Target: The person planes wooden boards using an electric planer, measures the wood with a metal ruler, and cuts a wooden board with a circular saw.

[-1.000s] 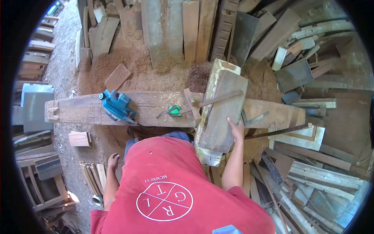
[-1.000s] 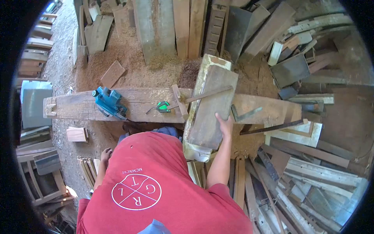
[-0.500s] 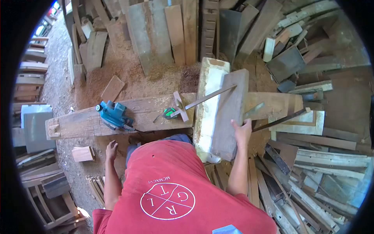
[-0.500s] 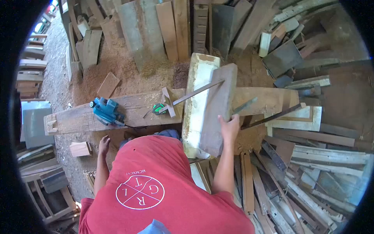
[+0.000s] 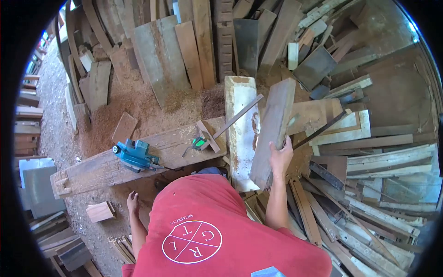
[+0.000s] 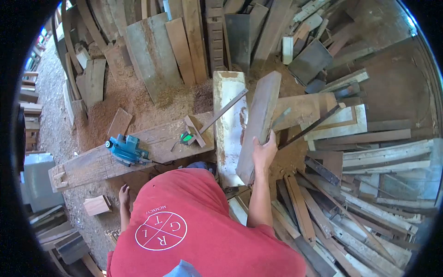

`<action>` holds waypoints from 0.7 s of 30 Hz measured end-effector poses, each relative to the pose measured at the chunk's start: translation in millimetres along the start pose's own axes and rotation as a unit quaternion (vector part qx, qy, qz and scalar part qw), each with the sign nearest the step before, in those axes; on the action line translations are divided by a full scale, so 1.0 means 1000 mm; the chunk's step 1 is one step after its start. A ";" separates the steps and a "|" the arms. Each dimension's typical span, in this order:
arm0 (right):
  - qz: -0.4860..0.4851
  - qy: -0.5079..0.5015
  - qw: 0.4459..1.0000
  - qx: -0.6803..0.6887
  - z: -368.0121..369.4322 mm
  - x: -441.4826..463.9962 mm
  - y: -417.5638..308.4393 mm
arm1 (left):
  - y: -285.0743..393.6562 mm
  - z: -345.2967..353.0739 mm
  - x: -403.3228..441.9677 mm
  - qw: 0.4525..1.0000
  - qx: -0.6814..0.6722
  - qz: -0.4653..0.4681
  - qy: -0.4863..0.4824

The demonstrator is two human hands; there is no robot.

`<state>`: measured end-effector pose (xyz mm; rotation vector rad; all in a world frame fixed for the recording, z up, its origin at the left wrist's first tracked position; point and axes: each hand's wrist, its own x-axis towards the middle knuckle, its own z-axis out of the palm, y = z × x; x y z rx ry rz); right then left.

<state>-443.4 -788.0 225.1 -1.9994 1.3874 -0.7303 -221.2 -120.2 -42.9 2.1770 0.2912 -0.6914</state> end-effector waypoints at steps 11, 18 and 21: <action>-0.169 -0.009 0.973 0.157 0.018 -0.106 -0.194 | 0.241 -0.080 -0.008 0.928 -0.129 0.307 0.164; -0.558 -0.113 0.818 0.084 0.106 -0.187 -0.310 | 0.403 -0.082 -0.159 0.797 -0.486 0.277 -0.227; -0.667 -0.158 0.724 0.082 0.150 -0.230 -0.341 | 0.379 -0.110 -0.162 0.858 -0.459 0.230 -0.028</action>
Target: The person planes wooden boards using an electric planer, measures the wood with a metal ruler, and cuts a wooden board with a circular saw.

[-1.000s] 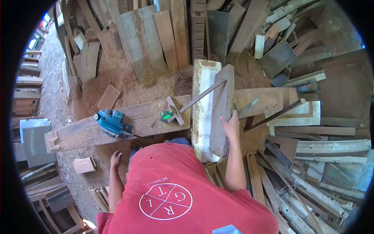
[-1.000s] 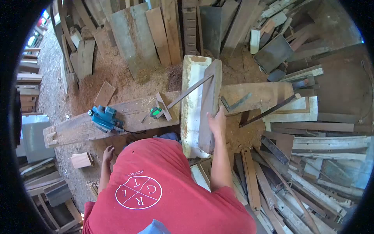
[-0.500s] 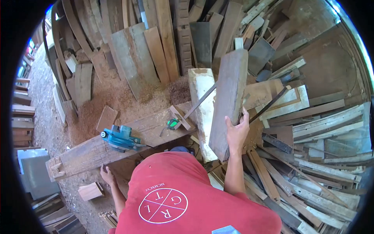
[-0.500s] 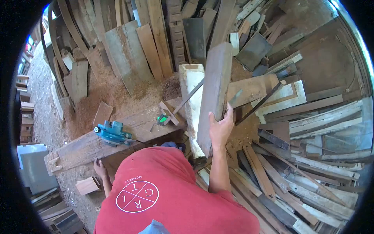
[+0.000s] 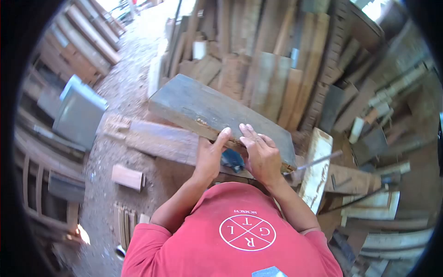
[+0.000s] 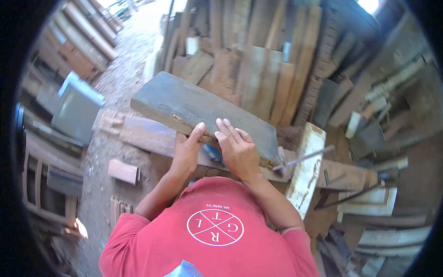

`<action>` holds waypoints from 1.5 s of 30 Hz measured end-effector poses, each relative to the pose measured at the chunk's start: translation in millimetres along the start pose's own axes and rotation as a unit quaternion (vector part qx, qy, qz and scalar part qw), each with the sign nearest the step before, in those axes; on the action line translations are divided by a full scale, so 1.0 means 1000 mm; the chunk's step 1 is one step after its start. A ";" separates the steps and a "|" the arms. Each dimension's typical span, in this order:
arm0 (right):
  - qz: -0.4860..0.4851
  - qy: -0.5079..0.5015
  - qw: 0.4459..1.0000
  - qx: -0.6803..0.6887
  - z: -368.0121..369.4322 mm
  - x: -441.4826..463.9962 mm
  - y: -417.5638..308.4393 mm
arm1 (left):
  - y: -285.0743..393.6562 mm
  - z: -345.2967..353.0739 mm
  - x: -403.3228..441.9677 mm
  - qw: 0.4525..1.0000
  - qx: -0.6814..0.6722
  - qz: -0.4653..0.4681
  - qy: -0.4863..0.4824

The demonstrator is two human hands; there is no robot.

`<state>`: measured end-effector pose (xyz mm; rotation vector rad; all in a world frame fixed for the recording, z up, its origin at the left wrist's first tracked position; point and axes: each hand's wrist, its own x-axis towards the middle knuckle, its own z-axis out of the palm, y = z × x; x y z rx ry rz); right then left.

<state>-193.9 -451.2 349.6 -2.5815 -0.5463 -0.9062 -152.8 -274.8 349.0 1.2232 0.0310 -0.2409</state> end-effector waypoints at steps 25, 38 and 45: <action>-0.110 -0.171 0.941 0.271 0.083 0.061 -0.081 | -0.087 -0.278 0.040 0.829 -0.511 0.111 0.199; -0.130 -0.205 0.939 0.243 0.077 0.046 -0.089 | -0.134 -0.318 0.090 0.793 -0.592 0.138 -0.039; -0.106 -0.229 0.937 0.242 0.077 0.044 -0.090 | -0.147 -0.333 0.090 0.708 -0.642 0.181 -0.233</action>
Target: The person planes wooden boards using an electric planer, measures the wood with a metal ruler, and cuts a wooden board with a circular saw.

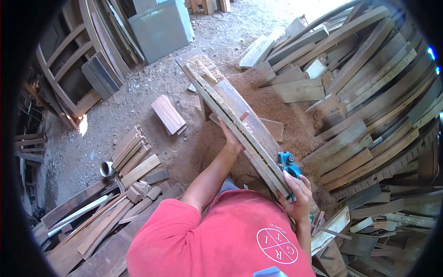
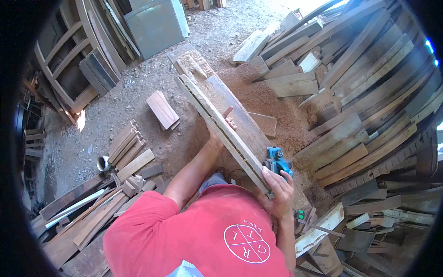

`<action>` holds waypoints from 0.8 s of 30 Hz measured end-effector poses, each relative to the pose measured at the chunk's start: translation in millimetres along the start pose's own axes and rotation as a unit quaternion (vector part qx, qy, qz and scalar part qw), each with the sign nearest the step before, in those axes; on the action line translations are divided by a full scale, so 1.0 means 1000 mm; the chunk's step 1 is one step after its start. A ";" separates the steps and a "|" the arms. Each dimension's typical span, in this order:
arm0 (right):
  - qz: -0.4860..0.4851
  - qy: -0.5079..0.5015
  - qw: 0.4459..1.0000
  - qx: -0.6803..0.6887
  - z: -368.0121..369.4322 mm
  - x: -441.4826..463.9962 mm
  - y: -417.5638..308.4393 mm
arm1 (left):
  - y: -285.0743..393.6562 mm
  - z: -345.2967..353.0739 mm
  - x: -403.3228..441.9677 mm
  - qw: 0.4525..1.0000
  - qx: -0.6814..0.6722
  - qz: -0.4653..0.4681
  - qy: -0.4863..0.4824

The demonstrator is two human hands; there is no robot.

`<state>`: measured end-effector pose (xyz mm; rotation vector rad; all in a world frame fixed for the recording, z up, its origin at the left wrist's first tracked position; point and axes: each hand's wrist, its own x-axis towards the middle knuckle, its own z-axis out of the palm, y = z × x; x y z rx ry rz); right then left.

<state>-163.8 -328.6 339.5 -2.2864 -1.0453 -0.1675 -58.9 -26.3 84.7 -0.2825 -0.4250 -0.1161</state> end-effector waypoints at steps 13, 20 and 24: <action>0.223 0.030 0.958 0.179 0.056 -0.015 0.037 | 0.002 0.123 0.004 0.849 0.335 0.108 0.395; 0.392 0.054 0.839 0.374 0.084 -0.016 0.068 | 0.030 0.082 -0.006 0.760 0.366 0.130 0.522; 0.374 0.086 0.901 0.202 0.087 -0.041 0.093 | 0.041 0.072 0.006 0.692 0.391 0.151 0.587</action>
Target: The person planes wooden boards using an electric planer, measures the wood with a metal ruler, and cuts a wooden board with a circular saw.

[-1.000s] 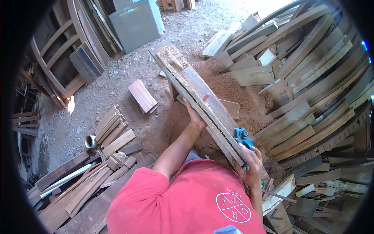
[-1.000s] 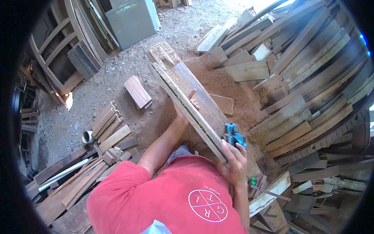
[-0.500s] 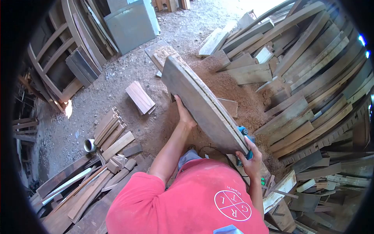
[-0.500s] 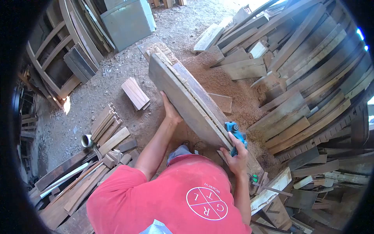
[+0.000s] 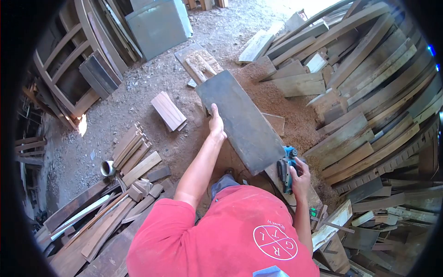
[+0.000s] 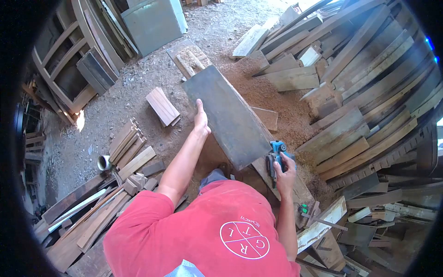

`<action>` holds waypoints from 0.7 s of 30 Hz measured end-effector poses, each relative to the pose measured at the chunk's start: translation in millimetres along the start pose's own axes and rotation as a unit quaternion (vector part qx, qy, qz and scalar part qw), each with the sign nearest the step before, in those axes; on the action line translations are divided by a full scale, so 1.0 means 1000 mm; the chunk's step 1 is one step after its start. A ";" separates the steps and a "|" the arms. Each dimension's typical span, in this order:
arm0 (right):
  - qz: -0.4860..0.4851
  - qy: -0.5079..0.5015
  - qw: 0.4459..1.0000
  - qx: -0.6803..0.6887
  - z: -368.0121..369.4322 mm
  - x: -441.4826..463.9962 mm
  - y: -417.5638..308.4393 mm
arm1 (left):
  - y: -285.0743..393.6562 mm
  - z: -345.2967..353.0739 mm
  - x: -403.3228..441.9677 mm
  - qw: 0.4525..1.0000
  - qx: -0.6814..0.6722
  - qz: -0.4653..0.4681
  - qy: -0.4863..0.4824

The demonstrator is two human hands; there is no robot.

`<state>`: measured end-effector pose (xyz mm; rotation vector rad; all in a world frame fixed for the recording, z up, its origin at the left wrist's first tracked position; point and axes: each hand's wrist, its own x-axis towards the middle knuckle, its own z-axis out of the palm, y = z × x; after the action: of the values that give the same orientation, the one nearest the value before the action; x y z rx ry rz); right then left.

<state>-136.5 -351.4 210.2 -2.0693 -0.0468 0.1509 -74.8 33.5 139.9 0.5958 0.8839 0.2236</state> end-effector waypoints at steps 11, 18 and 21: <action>0.148 0.089 0.983 0.062 -0.040 -0.050 0.043 | -0.043 -0.039 0.105 0.982 0.122 0.014 0.144; 0.186 0.085 0.977 0.063 -0.047 -0.056 0.053 | -0.030 -0.022 0.089 0.960 0.194 0.010 0.203; 0.172 0.091 0.980 0.042 -0.046 -0.054 0.060 | -0.025 -0.026 0.090 0.967 0.189 -0.016 0.169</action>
<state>-186.0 -425.6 184.3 -1.9832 0.4258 0.1709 -40.5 61.4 54.1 0.9139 1.2811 0.1289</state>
